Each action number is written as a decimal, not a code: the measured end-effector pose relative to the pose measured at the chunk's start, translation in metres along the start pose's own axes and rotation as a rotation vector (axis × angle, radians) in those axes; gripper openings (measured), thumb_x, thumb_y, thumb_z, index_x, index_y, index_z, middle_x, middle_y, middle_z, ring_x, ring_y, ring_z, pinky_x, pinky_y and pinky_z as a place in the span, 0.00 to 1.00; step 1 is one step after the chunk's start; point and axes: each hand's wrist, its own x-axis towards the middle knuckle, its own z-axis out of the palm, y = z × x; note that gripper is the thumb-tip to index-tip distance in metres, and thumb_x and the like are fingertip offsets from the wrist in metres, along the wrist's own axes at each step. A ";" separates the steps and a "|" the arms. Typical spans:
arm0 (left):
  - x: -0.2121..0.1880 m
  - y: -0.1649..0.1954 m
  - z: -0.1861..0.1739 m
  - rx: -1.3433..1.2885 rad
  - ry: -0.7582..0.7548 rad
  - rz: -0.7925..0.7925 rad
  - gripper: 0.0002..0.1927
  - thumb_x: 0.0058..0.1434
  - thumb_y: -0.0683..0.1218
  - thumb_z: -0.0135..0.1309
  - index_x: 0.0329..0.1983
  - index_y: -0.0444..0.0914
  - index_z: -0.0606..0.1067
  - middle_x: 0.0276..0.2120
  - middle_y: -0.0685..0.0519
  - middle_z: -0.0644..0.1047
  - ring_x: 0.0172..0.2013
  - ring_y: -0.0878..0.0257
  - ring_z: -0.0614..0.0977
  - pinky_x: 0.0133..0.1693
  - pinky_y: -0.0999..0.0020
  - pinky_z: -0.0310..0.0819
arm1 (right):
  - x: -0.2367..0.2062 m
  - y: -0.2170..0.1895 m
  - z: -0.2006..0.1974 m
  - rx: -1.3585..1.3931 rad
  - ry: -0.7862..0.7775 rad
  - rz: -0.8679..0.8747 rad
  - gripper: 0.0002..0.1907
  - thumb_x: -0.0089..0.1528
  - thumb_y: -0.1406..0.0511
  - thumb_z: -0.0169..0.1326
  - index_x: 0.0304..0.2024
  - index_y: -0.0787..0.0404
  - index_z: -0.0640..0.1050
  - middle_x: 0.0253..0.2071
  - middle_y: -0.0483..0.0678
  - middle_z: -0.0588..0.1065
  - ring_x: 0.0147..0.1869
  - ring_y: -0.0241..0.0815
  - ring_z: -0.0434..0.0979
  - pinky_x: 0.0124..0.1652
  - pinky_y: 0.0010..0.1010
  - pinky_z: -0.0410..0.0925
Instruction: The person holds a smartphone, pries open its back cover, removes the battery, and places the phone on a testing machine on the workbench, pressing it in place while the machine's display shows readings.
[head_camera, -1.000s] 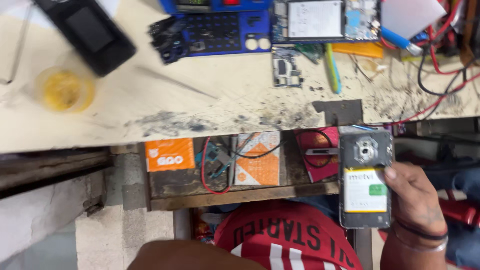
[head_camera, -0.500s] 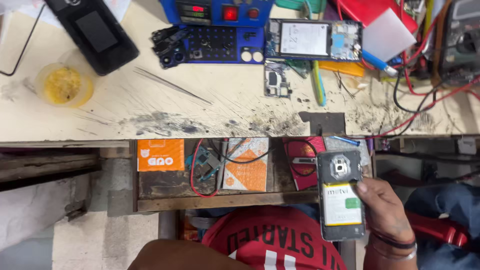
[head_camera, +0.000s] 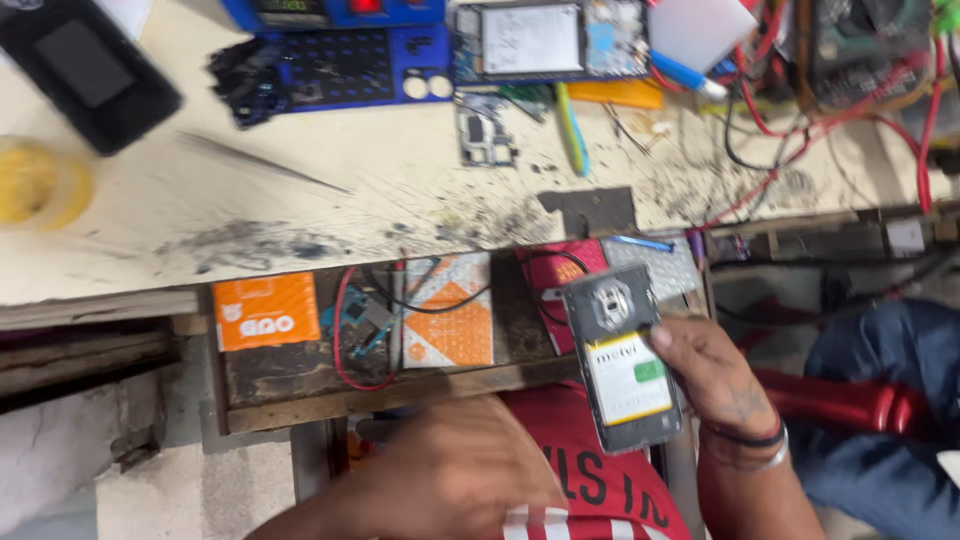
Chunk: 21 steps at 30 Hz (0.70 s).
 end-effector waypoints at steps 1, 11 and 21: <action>-0.005 -0.011 -0.010 0.134 0.059 -0.023 0.05 0.65 0.49 0.64 0.39 0.44 0.81 0.39 0.56 0.84 0.40 0.63 0.86 0.45 0.65 0.79 | -0.001 -0.006 0.004 -0.022 0.016 0.013 0.20 0.68 0.60 0.47 0.39 0.73 0.80 0.33 0.50 0.82 0.34 0.35 0.79 0.36 0.27 0.71; -0.001 -0.066 -0.024 0.994 0.024 -0.323 0.17 0.59 0.50 0.58 0.50 0.40 0.78 0.57 0.52 0.76 0.63 0.53 0.71 0.66 0.44 0.54 | 0.027 -0.056 0.047 -0.698 -0.267 -0.217 0.23 0.72 0.55 0.44 0.35 0.67 0.79 0.26 0.45 0.77 0.31 0.34 0.75 0.36 0.31 0.71; -0.009 -0.069 -0.015 1.199 -0.008 -0.481 0.30 0.70 0.60 0.42 0.71 0.44 0.69 0.70 0.57 0.68 0.69 0.47 0.64 0.69 0.34 0.36 | 0.046 -0.054 0.046 -0.444 -0.226 -0.106 0.22 0.70 0.54 0.46 0.45 0.66 0.81 0.32 0.44 0.79 0.36 0.29 0.74 0.39 0.28 0.72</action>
